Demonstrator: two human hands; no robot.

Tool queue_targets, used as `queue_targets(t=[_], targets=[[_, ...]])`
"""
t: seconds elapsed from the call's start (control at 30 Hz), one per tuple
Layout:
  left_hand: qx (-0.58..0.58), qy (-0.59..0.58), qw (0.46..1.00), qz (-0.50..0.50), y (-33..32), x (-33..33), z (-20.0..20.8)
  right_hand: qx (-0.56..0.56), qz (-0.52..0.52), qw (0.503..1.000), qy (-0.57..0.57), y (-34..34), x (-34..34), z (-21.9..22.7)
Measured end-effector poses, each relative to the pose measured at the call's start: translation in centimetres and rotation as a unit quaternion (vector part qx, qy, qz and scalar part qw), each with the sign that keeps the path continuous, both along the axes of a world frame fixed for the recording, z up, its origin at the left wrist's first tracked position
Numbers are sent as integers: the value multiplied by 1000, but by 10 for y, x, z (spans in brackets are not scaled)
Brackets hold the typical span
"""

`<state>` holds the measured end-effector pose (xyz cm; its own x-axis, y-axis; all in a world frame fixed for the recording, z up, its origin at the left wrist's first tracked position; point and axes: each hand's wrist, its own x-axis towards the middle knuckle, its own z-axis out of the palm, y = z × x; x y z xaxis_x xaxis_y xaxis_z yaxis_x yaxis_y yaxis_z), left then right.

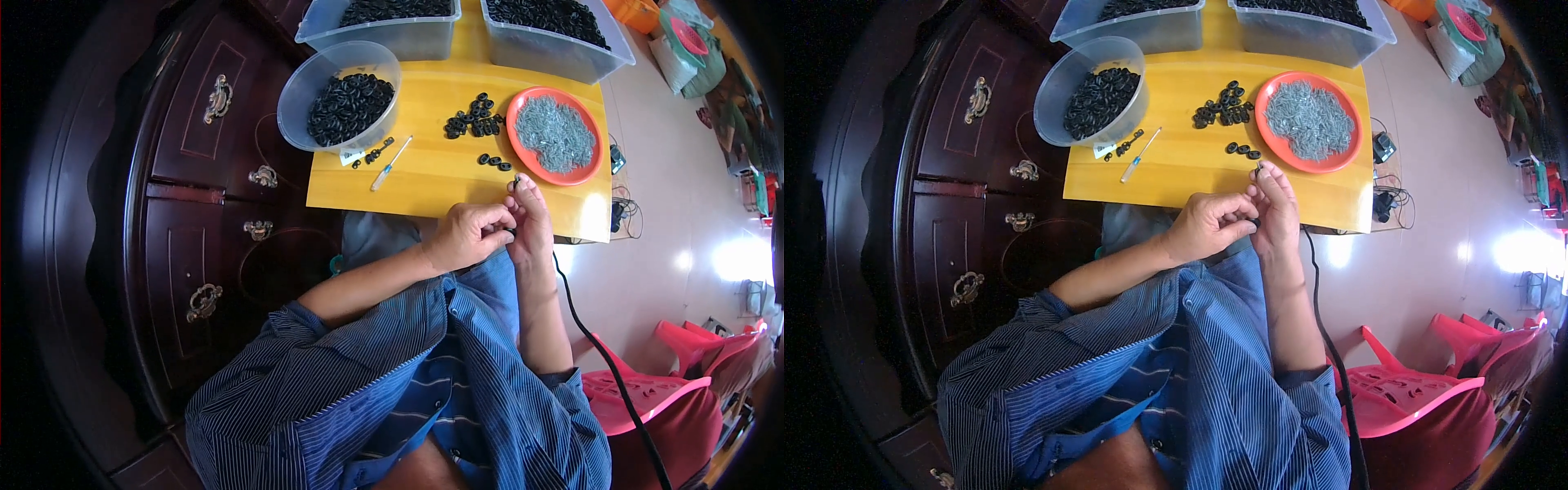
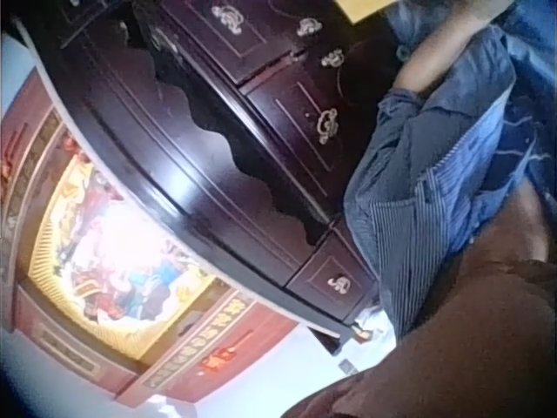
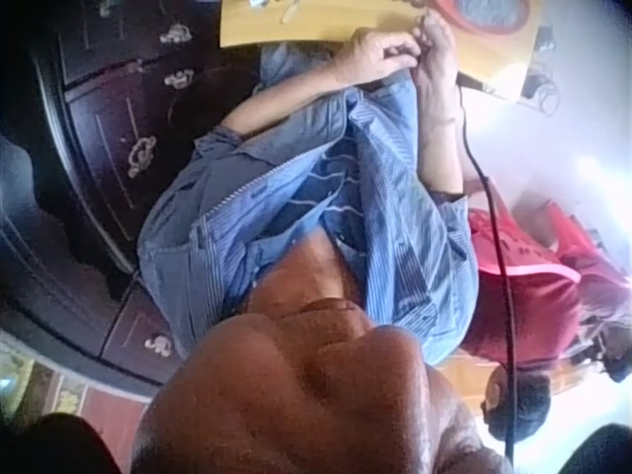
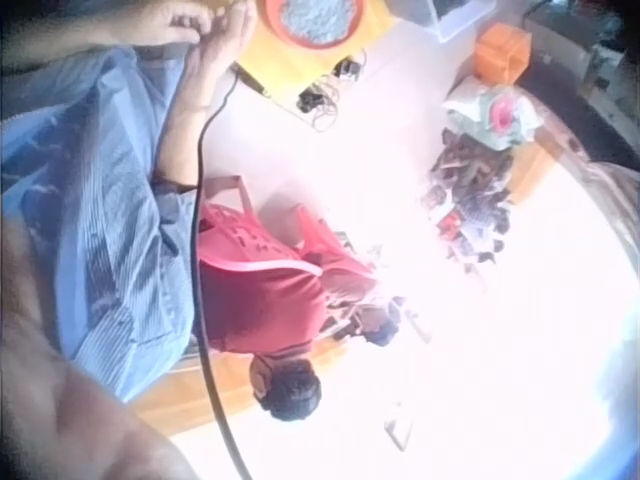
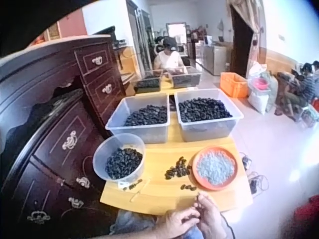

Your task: The person assembles small plastic components by hand, picking up pieces from the table and pressing them together.

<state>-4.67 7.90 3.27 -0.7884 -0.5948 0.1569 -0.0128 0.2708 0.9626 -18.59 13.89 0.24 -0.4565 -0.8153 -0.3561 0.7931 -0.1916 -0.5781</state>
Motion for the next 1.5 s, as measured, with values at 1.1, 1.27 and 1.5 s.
queue_targets(t=[1.1, 1.27, 1.5], targets=[[66, -32, 995, -66, -1, -1, -5, -79, 27, 995, -61, 3, -7, 7], [300, 66, 948, -86, -19, 4, -3, -53, 8, 997, -62, 4, -2, 7], [357, 129, 924, -57, -37, 13, 1, -1, 29, 997, 75, 7, 4, 11]])
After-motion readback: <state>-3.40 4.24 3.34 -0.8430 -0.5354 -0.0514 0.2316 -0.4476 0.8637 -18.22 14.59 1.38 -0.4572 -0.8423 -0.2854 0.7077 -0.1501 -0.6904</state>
